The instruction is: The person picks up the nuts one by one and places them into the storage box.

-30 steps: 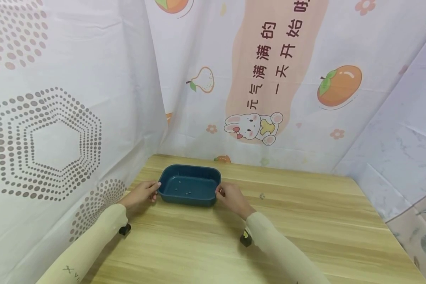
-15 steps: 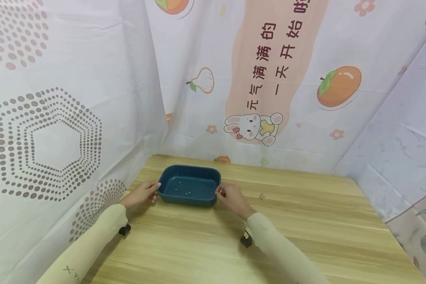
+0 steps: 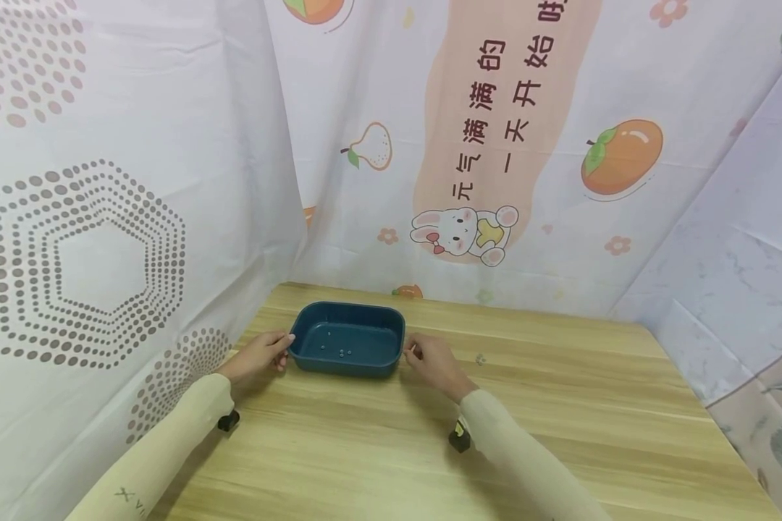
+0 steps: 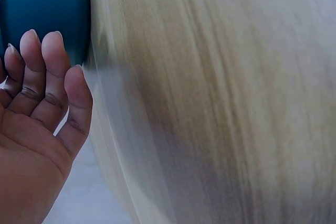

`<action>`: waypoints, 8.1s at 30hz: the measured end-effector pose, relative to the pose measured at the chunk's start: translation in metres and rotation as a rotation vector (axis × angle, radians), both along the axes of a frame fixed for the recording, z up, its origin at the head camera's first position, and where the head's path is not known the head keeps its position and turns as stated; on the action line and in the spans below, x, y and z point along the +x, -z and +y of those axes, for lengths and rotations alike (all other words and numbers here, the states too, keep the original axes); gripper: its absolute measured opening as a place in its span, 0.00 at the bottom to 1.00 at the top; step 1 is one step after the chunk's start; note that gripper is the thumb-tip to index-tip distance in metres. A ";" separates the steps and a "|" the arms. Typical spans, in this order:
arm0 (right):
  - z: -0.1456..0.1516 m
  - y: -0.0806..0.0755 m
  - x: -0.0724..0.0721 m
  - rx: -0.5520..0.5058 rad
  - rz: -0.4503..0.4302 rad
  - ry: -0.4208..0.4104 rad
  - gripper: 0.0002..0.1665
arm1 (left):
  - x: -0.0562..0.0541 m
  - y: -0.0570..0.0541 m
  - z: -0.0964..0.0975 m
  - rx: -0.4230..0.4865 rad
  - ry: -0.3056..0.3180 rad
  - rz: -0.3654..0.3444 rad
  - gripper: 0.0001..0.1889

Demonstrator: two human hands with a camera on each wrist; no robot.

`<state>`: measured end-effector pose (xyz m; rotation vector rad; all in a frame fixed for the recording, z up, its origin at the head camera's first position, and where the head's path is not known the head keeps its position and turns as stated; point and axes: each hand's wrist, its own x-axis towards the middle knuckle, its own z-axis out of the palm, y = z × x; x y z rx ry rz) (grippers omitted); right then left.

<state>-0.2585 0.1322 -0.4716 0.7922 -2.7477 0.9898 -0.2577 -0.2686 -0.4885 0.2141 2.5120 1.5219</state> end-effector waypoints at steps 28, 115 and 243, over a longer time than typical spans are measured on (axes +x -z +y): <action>0.088 0.035 -0.014 0.083 -0.044 0.178 0.03 | 0.002 -0.005 0.002 -0.009 -0.004 -0.008 0.20; 0.142 0.042 -0.017 0.180 -0.063 0.269 0.07 | -0.002 -0.001 -0.001 0.000 0.050 0.014 0.19; 0.018 0.004 -0.003 0.033 -0.044 0.047 0.03 | -0.003 -0.002 0.000 -0.016 0.025 0.014 0.19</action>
